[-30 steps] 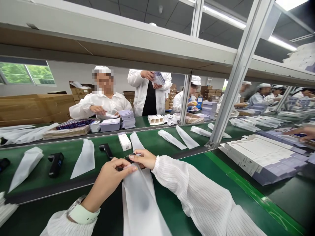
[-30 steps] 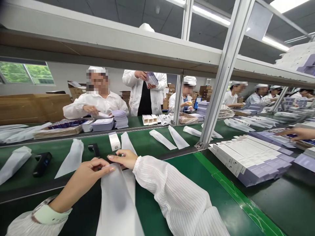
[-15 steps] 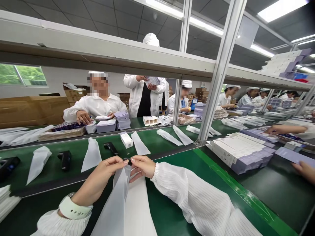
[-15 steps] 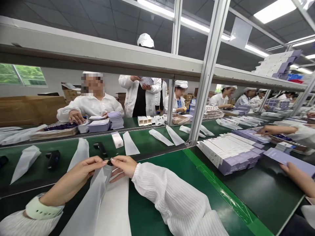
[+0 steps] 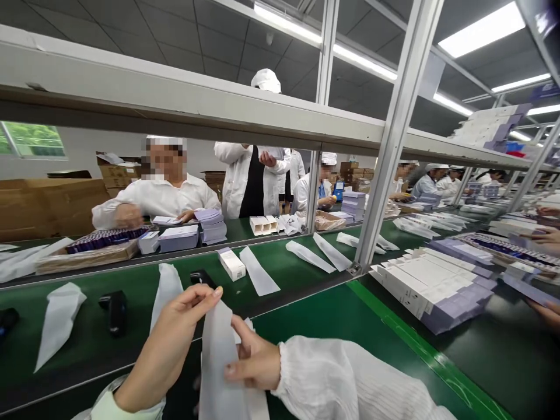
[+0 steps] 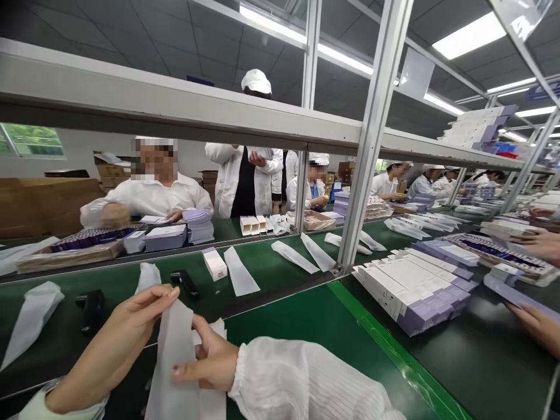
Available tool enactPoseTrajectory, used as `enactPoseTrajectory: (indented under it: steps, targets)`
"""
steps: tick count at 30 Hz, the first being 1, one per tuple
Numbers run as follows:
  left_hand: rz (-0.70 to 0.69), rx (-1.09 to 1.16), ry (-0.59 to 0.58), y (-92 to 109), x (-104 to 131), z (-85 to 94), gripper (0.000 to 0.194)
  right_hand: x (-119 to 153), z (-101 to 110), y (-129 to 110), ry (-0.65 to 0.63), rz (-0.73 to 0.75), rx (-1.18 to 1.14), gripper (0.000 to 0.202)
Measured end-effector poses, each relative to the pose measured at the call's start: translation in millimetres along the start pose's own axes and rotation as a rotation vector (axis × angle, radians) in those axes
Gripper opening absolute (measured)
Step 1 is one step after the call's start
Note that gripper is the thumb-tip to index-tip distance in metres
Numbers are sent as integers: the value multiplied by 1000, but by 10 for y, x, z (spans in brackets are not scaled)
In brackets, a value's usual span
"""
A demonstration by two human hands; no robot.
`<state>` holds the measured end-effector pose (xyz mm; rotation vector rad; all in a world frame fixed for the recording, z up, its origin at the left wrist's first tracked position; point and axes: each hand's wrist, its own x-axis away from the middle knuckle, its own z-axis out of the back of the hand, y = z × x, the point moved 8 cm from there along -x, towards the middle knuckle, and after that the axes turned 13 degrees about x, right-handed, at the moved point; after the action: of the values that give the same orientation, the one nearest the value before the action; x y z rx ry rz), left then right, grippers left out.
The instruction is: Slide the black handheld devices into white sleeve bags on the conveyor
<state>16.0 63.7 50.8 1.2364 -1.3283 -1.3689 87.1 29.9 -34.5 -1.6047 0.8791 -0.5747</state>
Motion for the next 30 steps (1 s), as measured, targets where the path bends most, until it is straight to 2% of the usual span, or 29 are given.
enactPoseTrajectory:
  steps: [2, 4, 5, 6, 7, 8, 9, 11, 13, 15, 17, 19, 22, 23, 25, 28, 30]
  targets:
    - [-118, -103, 74, 29, -114, 94, 32, -90, 252, -162, 165, 102, 10, 80]
    - [-211, -275, 129, -42, -213, 204, 42, -207, 746, -414, 384, 167, 111, 65]
    - [-216, -361, 108, -140, -263, 233, 44, -267, 1054, -554, 493, 171, 207, 58]
    - [-180, -434, 37, -288, -313, 232, 44, -302, 1398, -718, 631, 188, 346, 55]
    - [-115, -488, -65, -469, -352, 212, 43, -294, 1766, -870, 821, 172, 528, 52]
    - [-40, -524, -176, -655, -374, 184, 41, -262, 2116, -965, 1013, 75, 726, 52]
    - [31, -551, -275, -825, -383, 157, 41, -269, 2395, -1002, 1086, 31, 779, 53]
    - [127, -584, -371, -1051, -408, 141, 43, -295, 2798, -958, 1136, -37, 861, 56]
    - [189, -592, -414, -1160, -450, 126, 44, -320, 2988, -813, 1122, -100, 940, 58]
    - [231, -565, -502, -1207, -473, 62, 42, -342, 2984, -684, 1119, -146, 1054, 63]
    - [237, -525, -561, -1205, -498, 12, 37, -417, 2813, -631, 1110, -143, 1176, 67]
    - [221, -488, -559, -1192, -535, 7, 34, -632, 2485, -612, 999, -93, 1346, 60]
    - [198, -478, -486, -1185, -556, 60, 34, -1079, 1896, -449, 704, -18, 1530, 41]
    - [197, -492, -462, -1183, -539, 79, 34, -1200, 1747, -358, 637, -14, 1524, 40]
    - [179, -526, -428, -1152, -468, 102, 35, -1358, 1594, -168, 593, -35, 1371, 41]
    - [88, -585, -391, -1031, -327, 98, 32, -1417, 1608, 30, 612, -58, 1078, 44]
    - [-9, -642, -347, -932, -253, 100, 28, -1361, 1693, 25, 632, -34, 944, 45]
